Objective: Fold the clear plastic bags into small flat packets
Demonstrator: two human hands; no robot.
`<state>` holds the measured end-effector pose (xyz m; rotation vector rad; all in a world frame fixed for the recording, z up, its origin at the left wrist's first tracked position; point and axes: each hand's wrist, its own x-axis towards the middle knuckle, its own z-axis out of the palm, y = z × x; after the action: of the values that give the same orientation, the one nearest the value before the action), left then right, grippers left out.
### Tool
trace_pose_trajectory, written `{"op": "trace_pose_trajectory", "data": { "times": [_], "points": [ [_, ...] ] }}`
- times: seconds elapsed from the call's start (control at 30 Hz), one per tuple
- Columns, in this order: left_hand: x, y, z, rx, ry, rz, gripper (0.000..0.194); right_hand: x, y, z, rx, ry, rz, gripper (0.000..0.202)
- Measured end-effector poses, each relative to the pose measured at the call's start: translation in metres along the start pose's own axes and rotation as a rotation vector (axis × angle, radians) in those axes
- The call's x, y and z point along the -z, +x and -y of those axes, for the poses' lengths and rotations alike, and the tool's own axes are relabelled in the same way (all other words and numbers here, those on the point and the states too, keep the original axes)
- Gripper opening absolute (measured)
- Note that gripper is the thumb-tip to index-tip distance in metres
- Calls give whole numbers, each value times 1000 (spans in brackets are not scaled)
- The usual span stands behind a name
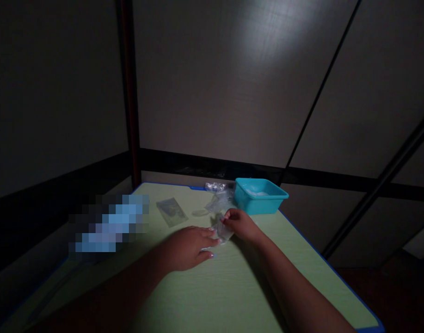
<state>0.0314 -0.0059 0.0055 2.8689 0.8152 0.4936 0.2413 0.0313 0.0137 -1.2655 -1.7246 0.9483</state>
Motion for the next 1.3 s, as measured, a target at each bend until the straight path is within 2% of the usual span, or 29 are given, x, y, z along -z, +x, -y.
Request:
{"op": "trace_pose_trajectory", "data": {
  "times": [0.13, 0.27, 0.4, 0.47, 0.57, 0.67, 0.83, 1.03, 1.3],
  "points": [
    [2, 0, -2, -9, 3, -7, 40, -5, -5, 5, 15, 82, 128, 34],
    [4, 1, -4, -5, -30, 2, 41, -6, -9, 11, 55, -32, 219, 44],
    [3, 1, -3, -4, -28, -3, 42, 1, -9, 16, 116, -264, 77, 47],
    [1, 0, -1, 5, -16, 2, 42, 5, -8, 15, 94, -318, 18, 44],
    [0, 0, 0, 6, -9, 10, 42, 8, -4, 9, 31, -318, -3, 44],
    [0, 0, 0, 2, -7, 8, 42, 5, -1, 1, -4, -354, -22, 44],
    [-1, 0, -1, 6, 19, 12, 43, -4, 1, -5, -15, -496, -165, 31],
    [2, 0, -5, 13, 32, -10, 46, -5, 1, -7, -1, -596, -166, 23],
    [4, 0, -6, 12, 27, -19, 41, -4, 3, -15, 48, -517, -151, 22]
  ]
}}
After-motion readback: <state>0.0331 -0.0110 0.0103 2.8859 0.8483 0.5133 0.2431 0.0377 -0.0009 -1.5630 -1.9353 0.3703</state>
